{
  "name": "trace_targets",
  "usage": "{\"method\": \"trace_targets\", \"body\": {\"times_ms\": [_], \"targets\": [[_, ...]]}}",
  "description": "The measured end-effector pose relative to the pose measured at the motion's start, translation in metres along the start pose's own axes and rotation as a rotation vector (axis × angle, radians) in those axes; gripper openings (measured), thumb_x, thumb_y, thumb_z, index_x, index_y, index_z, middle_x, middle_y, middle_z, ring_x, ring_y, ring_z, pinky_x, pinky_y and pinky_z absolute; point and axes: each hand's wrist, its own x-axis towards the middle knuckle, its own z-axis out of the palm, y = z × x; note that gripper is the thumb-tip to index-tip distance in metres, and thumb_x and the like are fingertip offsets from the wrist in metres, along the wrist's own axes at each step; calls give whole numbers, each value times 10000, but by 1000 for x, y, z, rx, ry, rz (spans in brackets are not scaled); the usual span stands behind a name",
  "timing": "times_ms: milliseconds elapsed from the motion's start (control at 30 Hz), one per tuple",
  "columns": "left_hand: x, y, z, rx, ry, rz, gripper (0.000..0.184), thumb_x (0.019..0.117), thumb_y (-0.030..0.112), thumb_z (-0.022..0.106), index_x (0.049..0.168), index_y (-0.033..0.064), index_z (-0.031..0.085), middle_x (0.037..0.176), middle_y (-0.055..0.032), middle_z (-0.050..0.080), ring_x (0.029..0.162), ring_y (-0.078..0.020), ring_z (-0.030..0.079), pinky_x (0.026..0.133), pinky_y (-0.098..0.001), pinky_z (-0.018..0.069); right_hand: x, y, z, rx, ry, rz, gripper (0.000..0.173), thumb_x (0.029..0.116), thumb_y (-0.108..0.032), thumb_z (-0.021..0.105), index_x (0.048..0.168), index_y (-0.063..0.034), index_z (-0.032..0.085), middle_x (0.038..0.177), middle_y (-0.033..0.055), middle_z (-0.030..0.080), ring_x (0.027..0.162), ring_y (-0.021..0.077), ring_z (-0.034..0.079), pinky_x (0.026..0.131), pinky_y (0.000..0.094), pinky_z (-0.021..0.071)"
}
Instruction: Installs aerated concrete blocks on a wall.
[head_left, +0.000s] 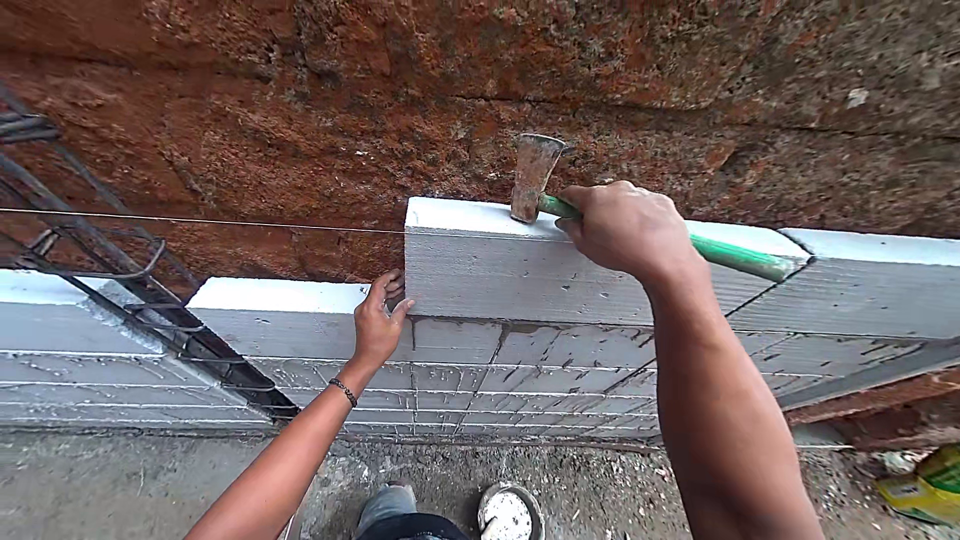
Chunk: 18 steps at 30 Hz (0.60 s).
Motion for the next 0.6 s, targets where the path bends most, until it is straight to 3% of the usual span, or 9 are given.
{"method": "trace_targets", "body": {"times_ms": [67,167,233,333,433,600], "targets": [[0,-3,-5,-9,-41,13,549,895,42,751,1395,-41,540,1270,-156,702,1176,-184,693,1060,-353,549,-13,-1,8,67,153,38,219,1029,-295,590,1153,-133,667,911,222,694,878,477,688,641,666,497],[-2,-2,-9,-52,-87,25,574,892,51,752,1402,-76,521,1325,-190,667,1232,-204,664,1097,-353,524,-53,-15,41,288,453,102,333,1069,-296,529,1339,-115,599,948,197,678,772,420,675,566,623,505],[1,0,-11,-69,-80,44,583,889,87,765,1390,-91,526,1311,-190,675,1224,-207,666,1083,-354,526,-71,-28,70,399,605,156,398,1067,-292,531,1406,-89,577,1008,187,694,795,378,686,621,607,533],[10,2,-12,-98,-78,64,591,890,132,771,1375,-106,528,1270,-174,698,1190,-197,681,1059,-349,540,-94,-52,108,452,796,199,364,1045,-245,570,1306,-1,639,961,148,718,755,249,693,639,446,571],[18,2,-9,-123,-70,98,623,875,149,784,1362,-137,519,1258,-197,695,1173,-202,689,1052,-343,539,-102,-81,121,490,853,242,348,1027,-213,594,1218,69,665,923,139,718,749,160,677,688,313,575],[23,4,-8,-166,-86,67,643,868,134,789,1383,-129,509,1286,-212,682,1175,-212,691,1030,-344,554,-93,-126,124,510,851,293,370,1015,-191,600,1248,90,655,950,124,729,770,103,680,717,248,579]]}}
